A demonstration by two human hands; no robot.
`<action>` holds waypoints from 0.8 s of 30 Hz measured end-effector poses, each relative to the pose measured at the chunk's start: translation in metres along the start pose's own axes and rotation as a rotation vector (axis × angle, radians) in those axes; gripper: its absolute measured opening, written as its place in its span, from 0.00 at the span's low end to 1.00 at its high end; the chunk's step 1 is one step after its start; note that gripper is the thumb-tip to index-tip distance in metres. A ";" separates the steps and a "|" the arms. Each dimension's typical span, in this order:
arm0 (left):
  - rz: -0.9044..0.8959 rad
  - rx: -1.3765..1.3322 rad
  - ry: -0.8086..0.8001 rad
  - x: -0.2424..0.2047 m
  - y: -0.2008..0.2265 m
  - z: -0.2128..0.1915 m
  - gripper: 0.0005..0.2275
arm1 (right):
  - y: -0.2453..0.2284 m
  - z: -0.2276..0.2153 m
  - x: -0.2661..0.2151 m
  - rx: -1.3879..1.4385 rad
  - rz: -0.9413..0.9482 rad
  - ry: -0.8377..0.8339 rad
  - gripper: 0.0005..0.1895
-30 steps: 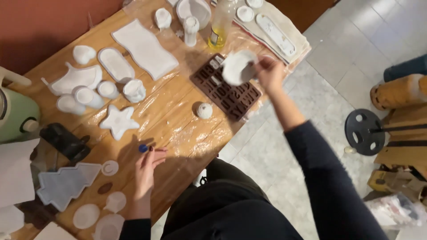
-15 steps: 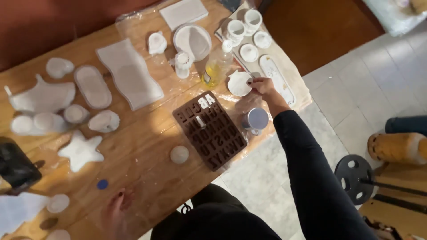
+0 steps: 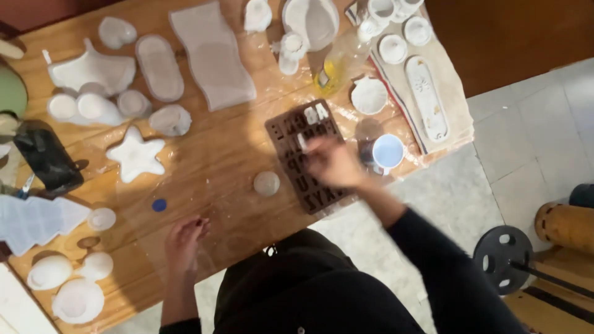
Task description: Demolding various wax or plaster shapes from silicone molds on a workbench.
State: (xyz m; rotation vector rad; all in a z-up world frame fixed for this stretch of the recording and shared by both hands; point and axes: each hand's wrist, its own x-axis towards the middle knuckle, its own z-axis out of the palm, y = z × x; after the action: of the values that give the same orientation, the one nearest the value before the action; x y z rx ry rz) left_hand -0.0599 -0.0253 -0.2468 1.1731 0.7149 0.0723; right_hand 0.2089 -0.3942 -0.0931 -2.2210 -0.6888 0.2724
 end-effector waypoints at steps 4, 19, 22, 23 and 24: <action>-0.008 -0.062 -0.102 -0.010 0.025 0.014 0.10 | -0.035 0.110 -0.009 -0.287 -0.146 -0.250 0.41; -0.109 0.050 -0.097 -0.004 0.008 -0.037 0.10 | 0.037 -0.101 0.003 -0.384 0.292 0.258 0.34; -0.080 0.062 -0.114 -0.005 0.004 -0.022 0.10 | 0.127 -0.139 -0.005 -0.309 0.416 0.329 0.35; -0.101 0.067 -0.100 -0.008 0.011 -0.013 0.10 | 0.142 -0.141 -0.007 -0.377 0.499 0.301 0.36; -0.123 0.071 -0.085 -0.011 0.018 -0.003 0.11 | 0.158 -0.143 -0.009 -0.446 0.580 0.273 0.36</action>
State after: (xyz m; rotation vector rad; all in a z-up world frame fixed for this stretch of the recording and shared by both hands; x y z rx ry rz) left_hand -0.0644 -0.0193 -0.2266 1.1904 0.7176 -0.1066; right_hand 0.3197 -0.5753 -0.1132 -2.7854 0.0710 0.0970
